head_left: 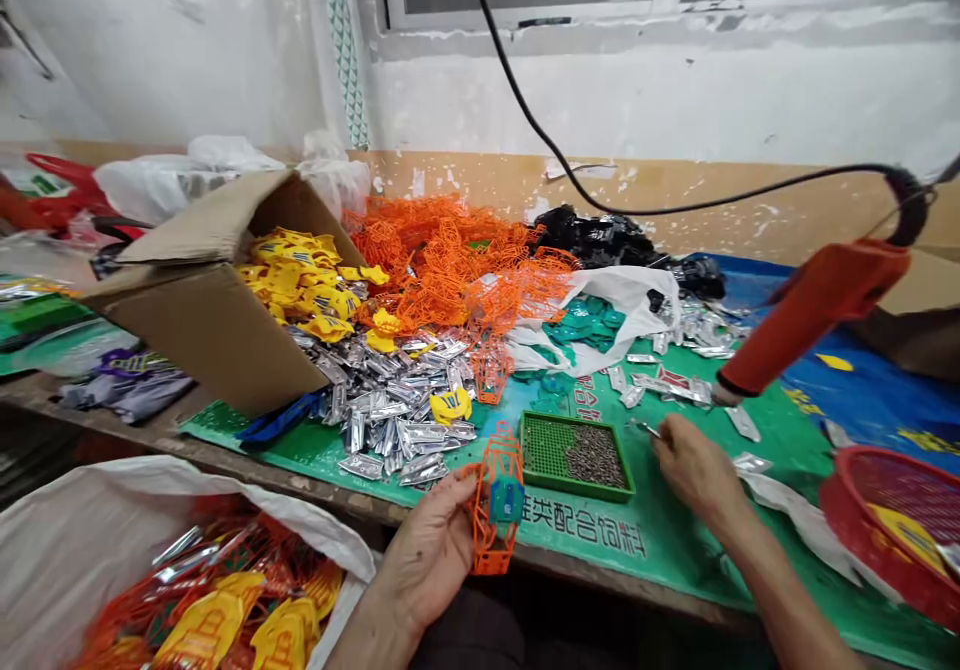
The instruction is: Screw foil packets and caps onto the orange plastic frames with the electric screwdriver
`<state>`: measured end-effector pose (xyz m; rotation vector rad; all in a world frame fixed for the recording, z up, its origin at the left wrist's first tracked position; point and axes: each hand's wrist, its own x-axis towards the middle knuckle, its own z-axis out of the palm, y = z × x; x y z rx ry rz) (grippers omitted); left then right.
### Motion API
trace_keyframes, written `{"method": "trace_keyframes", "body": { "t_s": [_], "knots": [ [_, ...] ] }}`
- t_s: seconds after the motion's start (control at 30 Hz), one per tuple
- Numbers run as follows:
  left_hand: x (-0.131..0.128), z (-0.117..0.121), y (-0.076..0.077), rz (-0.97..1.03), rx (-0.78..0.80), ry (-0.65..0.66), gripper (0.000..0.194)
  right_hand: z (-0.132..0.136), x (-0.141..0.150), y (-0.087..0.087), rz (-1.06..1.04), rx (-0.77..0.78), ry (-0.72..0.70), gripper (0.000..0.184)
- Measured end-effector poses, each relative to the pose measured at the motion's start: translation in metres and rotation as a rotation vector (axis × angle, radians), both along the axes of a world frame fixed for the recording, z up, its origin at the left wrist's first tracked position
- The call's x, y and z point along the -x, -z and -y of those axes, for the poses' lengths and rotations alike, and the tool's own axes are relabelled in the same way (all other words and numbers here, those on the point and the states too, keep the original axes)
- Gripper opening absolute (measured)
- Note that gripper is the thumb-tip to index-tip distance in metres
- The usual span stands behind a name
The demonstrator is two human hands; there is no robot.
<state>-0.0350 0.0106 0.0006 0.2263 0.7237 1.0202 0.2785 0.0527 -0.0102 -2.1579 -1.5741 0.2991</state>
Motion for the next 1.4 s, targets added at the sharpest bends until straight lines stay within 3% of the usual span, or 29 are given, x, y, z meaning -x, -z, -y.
{"method": "trace_keyframes", "body": {
  "t_s": [0.07, 0.13, 0.2, 0.27, 0.33, 0.5, 0.63, 0.77, 1.1, 1.27, 1.4],
  "knots": [
    [0.001, 0.002, -0.002, -0.035, -0.014, -0.014, 0.023, 0.019, 0.023, -0.008, -0.102, -0.065, -0.028, 0.012],
    [-0.001, 0.003, -0.005, -0.098, -0.033, -0.044, 0.03, 0.039, 0.051, -0.019, -0.295, -0.051, -0.147, 0.024],
    [-0.005, 0.004, -0.006, -0.164, -0.059, -0.045, 0.034, 0.052, 0.08, -0.03, -0.85, 0.144, -0.412, 0.028],
    [-0.011, 0.005, -0.007, -0.216, -0.11, -0.002, 0.034, 0.058, 0.103, -0.036, -1.094, 0.299, -0.528, 0.028],
    [-0.016, 0.007, -0.007, -0.261, -0.172, 0.057, 0.031, 0.057, 0.118, -0.038, -1.2, 0.383, -0.563, 0.029],
    [-0.013, 0.015, -0.01, -0.294, -0.33, 0.142, 0.024, 0.049, 0.13, -0.033, -1.213, 0.396, -0.573, 0.028],
    [-0.008, 0.02, -0.015, -0.375, -0.451, 0.246, 0.023, 0.052, 0.133, -0.031, -1.13, 0.322, -0.572, 0.023],
    [-0.011, 0.021, -0.015, -0.412, -0.527, 0.274, 0.032, 0.058, 0.137, -0.027, -1.22, 0.239, -0.46, 0.03],
    [-0.017, 0.02, -0.02, -0.881, -0.789, 0.27, 0.039, 0.071, 0.144, -0.014, -1.453, 0.024, -0.237, 0.035],
    [-0.018, 0.022, -0.02, -1.027, -0.937, 0.236, 0.043, 0.076, 0.142, -0.01, -1.247, -0.239, -0.338, 0.014],
    [-0.016, 0.022, -0.015, -1.078, -1.108, 0.226, 0.047, 0.077, 0.139, -0.007, -1.159, -0.333, -0.374, 0.007]
  ]
}}
